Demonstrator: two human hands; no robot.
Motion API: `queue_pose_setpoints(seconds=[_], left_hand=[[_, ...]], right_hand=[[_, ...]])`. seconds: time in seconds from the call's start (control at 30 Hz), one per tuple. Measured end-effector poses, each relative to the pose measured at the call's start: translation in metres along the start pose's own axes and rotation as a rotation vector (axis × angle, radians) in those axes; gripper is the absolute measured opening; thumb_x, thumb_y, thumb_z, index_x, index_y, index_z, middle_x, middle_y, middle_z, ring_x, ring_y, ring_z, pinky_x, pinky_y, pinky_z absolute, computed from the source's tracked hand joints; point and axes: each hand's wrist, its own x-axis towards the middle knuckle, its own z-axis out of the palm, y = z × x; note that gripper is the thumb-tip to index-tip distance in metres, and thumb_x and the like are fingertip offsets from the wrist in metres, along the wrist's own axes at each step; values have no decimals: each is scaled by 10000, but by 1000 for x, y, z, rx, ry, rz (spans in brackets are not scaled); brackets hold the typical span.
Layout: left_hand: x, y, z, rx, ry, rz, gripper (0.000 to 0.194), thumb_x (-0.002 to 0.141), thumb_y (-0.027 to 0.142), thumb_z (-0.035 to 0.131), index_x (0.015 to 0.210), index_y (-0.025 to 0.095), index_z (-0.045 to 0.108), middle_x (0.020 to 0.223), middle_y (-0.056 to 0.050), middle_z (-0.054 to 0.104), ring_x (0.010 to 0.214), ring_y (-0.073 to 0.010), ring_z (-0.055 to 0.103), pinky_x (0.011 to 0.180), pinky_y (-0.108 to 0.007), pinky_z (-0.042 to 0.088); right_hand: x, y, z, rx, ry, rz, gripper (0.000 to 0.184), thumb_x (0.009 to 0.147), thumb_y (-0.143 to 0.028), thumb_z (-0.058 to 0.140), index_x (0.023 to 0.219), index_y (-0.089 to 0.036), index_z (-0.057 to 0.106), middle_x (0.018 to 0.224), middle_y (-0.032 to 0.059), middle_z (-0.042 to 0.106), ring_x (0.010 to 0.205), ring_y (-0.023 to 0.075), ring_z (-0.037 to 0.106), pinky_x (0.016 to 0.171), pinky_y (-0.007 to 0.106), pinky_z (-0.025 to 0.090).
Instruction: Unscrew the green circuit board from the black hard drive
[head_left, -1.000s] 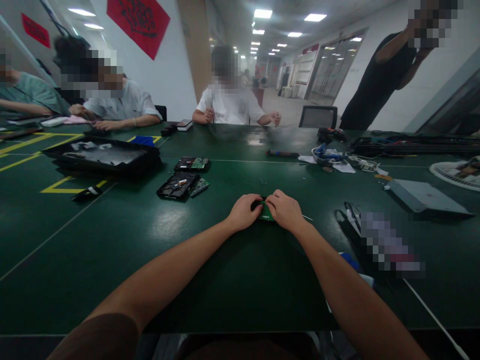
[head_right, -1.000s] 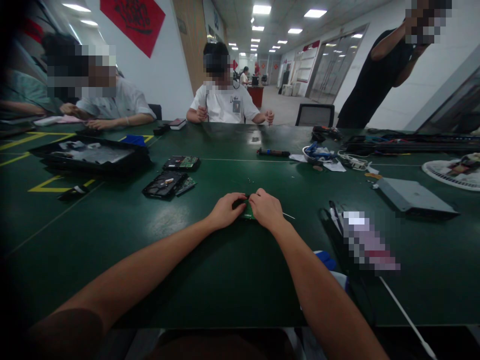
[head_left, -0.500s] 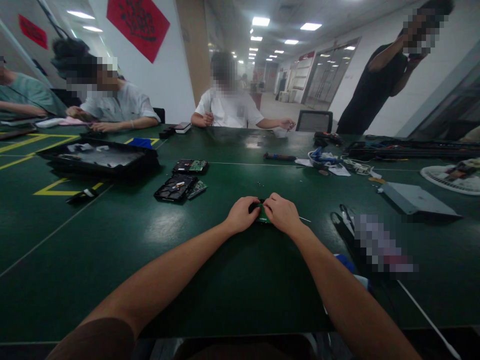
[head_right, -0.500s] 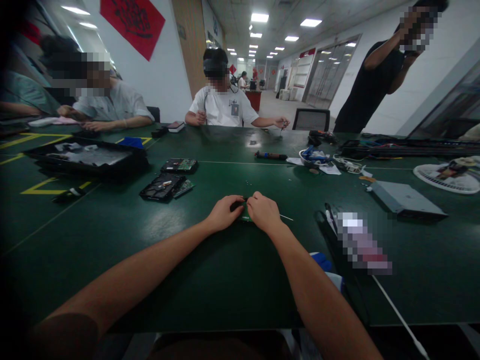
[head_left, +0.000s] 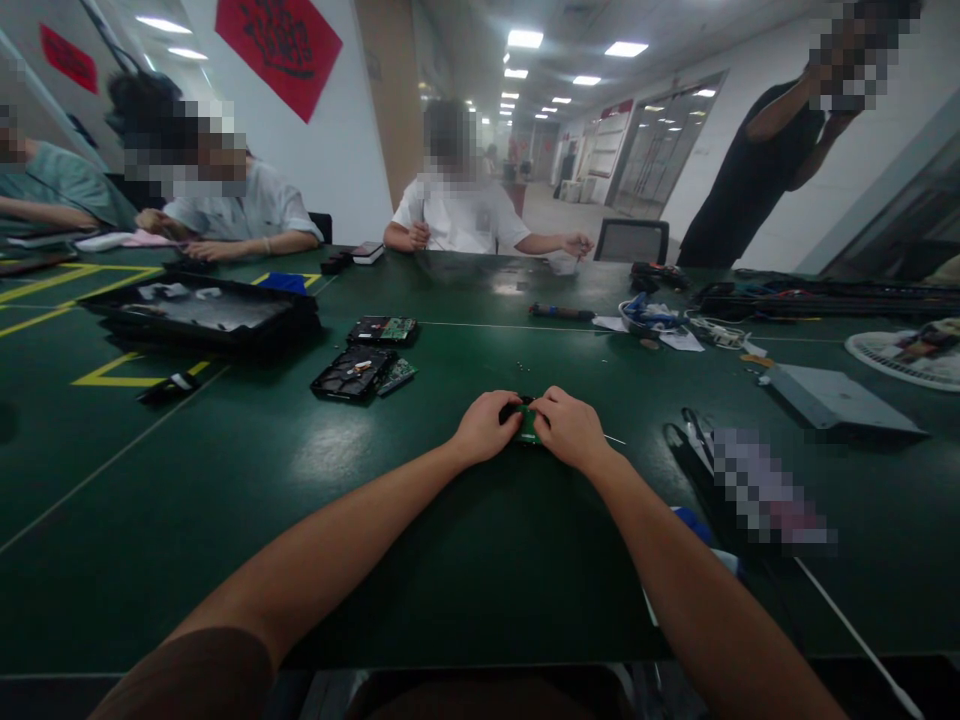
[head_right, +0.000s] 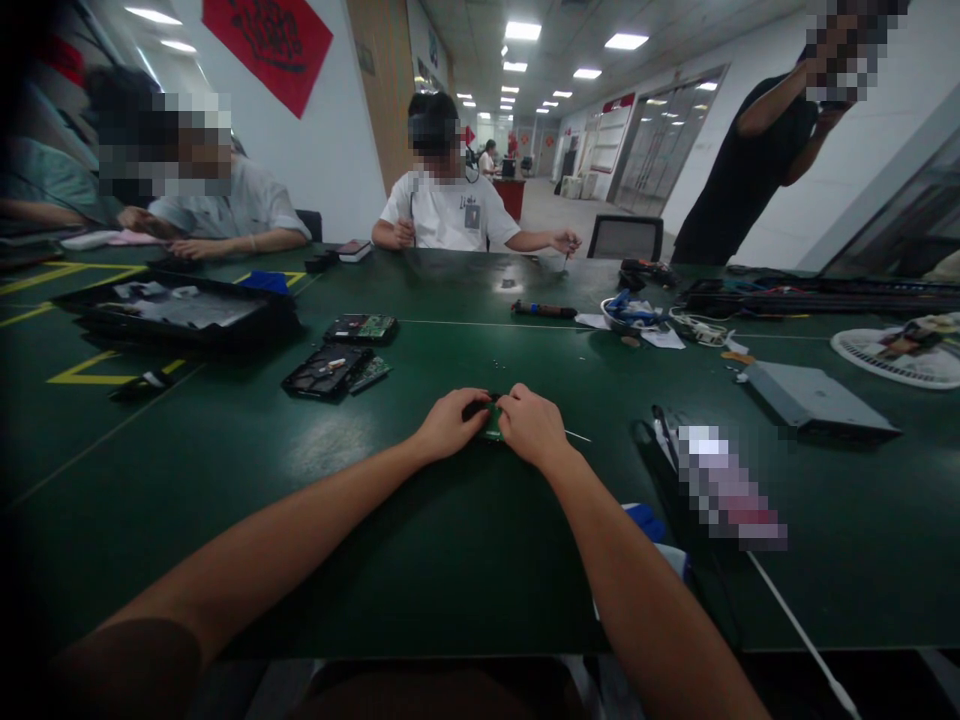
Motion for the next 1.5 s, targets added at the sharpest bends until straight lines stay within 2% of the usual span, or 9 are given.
queue_pose_setpoints(seconds=[0.33, 0.53, 0.63, 0.73, 0.83, 0.97, 1.2, 1.37, 1.5], left_hand=[[0, -2, 3, 9, 2, 4, 275, 897, 245, 631, 1165, 219, 687, 1202, -98, 713, 1154, -297, 649, 1040, -505, 506], [1, 2, -4, 6, -34, 5, 290, 934, 303, 595, 1201, 211, 665, 1211, -115, 699, 1146, -303, 643, 1025, -503, 507], [0, 6, -15, 5, -133, 66, 490, 918, 437, 627, 1335, 184, 579, 1305, -151, 641, 1203, -316, 606, 1040, -489, 496], [-2, 8, -22, 44, -225, 130, 749, 829, 584, 699, 1430, 189, 492, 1397, -172, 574, 1290, -344, 546, 1083, -497, 458], [-3, 4, -19, 94, -228, 172, 932, 702, 668, 776, 1442, 188, 473, 1432, -186, 545, 1343, -376, 495, 1135, -535, 392], [0, -1, -11, 104, -209, 155, 1008, 639, 710, 797, 1436, 185, 473, 1411, -189, 561, 1338, -386, 496, 1138, -546, 379], [4, 2, -16, 125, -286, 107, 1049, 647, 733, 775, 1462, 168, 432, 1431, -167, 551, 1341, -360, 495, 1135, -501, 390], [11, -1, -30, 149, -389, 93, 1077, 665, 723, 764, 1509, 177, 377, 1506, -158, 491, 1416, -380, 418, 1185, -511, 320], [17, -16, -45, 82, -502, 96, 1077, 712, 637, 774, 1566, 196, 287, 1595, -151, 383, 1471, -340, 363, 1196, -468, 322]], right_hand=[[-1, -1, 0, 13, -6, -3, 237, 981, -270, 497, 1030, -230, 725, 1062, 76, 642, 858, 186, 631, 711, 301, 483], [2, 9, -2, 121, 175, 50, 353, 952, -202, 461, 1269, -177, 614, 1163, 124, 577, 950, 218, 605, 848, 346, 512], [3, 18, -4, 181, 257, 56, 447, 921, -147, 437, 1358, -140, 533, 1226, 155, 541, 1050, 253, 589, 937, 395, 507], [3, 26, -9, 243, 341, 49, 512, 916, -105, 400, 1423, -143, 461, 1248, 166, 549, 1124, 270, 575, 1010, 439, 486], [1, 31, -14, 282, 465, 57, 485, 962, -143, 393, 1445, -165, 432, 1295, 172, 567, 1198, 273, 564, 1064, 456, 465], [1, 34, -15, 309, 617, 67, 459, 993, -221, 463, 1448, -188, 422, 1341, 162, 597, 1270, 270, 564, 1113, 470, 444], [6, 54, -1, 366, 834, 77, 405, 975, -283, 559, 1369, -210, 500, 1278, 136, 644, 1181, 269, 636, 1018, 485, 529], [6, 70, 6, 365, 859, 166, 394, 978, -328, 560, 1348, -200, 517, 1285, 149, 633, 1170, 287, 634, 991, 510, 539], [5, 81, 11, 397, 863, 197, 446, 997, -361, 503, 1409, -202, 447, 1255, 159, 634, 1122, 293, 653, 926, 520, 567]])
